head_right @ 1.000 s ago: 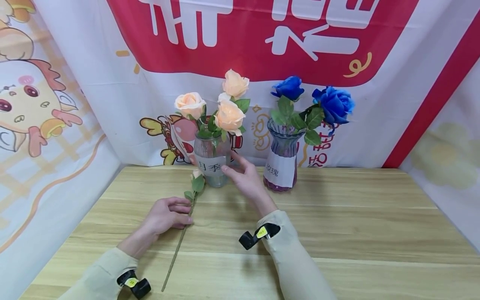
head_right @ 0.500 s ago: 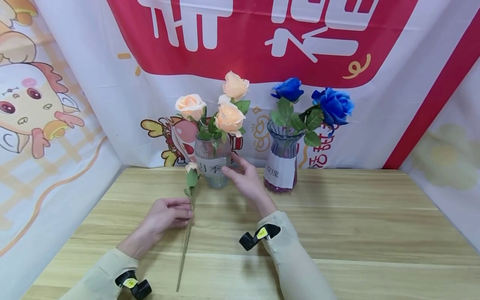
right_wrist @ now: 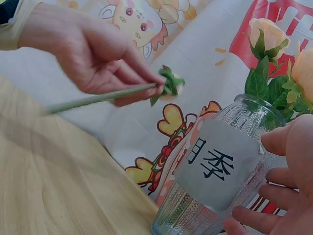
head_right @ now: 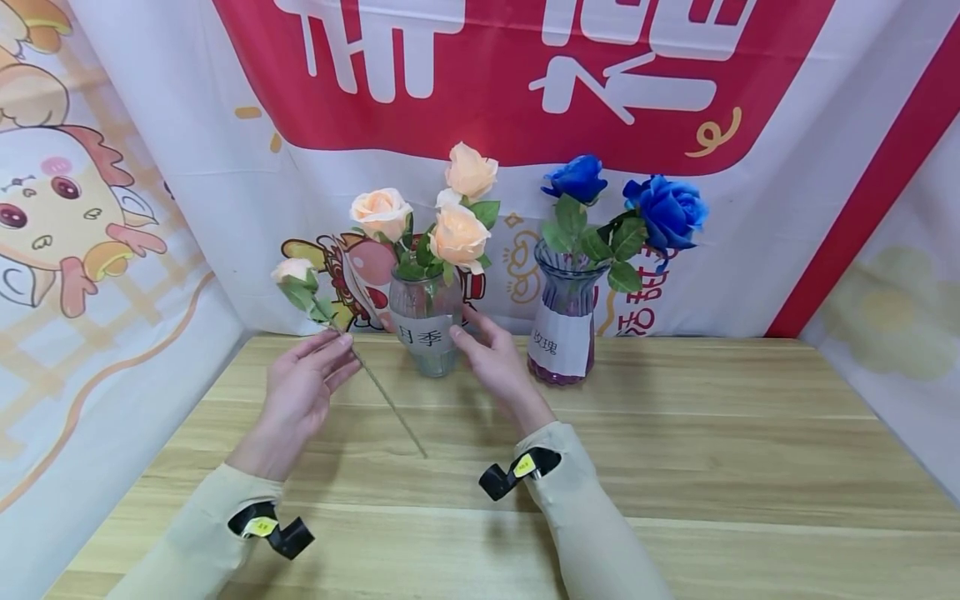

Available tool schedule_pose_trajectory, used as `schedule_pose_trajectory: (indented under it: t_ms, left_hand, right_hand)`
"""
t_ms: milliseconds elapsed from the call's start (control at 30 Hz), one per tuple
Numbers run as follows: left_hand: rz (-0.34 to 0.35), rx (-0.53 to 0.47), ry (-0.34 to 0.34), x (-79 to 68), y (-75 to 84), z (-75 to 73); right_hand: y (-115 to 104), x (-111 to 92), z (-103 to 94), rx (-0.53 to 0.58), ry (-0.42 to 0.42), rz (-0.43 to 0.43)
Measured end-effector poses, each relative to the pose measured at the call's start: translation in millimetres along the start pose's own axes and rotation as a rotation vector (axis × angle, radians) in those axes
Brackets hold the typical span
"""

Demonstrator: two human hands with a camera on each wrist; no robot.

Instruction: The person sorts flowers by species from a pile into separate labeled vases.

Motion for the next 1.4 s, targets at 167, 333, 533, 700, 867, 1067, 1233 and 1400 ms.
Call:
schedule_pose_trajectory:
  t_ms: [167,333,533,700,867,1067,1233,1400]
  left_hand:
    - [0.142,-0.164,0.066,4.0,12.9,17.5]
    - [0.235,-0.317,0.089,6.6,25.3,38.6]
    - [0.279,-0.420,0.104,10.0,34.9,58.5]
    - [0.321,-0.469,0.115,13.1,39.5,66.0]
    - [0.358,-0.487,0.139,14.3,44.0,66.7]
    - [0.394,-0.509,0.164,14.3,49.9,67.0]
    - [0.446,-0.555,0.168,14.2,54.5,68.1]
    - [0.500,-0.537,0.175,13.2,59.7,69.4]
  right_hand:
    - [0.1,-0.5,-0.3,0.013,0.002,0.009]
    - [1.4,0.7,-0.5,0.028,0.003,0.021]
    - [2.3,1.4,-0.9,0.035,0.006,0.026]
    - [2.5,1.8,-1.3,0.045,0.008,0.033]
    - [2.0,0.9,-1.1,0.052,0.009,0.038]
    - [0.4,-0.6,-0.9,0.052,0.012,0.042]
    - [1.1,-1.1,-1.1,0.071,0.014,0.038]
    - [0.8,-1.7,-1.1,0.090,0.014,0.033]
Point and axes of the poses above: each hand's wrist, its own x-axis towards the middle knuckle, its own z-axis out of the palm, y = z × x, the point moved 5 cm from there along x, towards the middle knuckle, and after that the axes turned 11 degrees about -x, right-handed, at the moved point
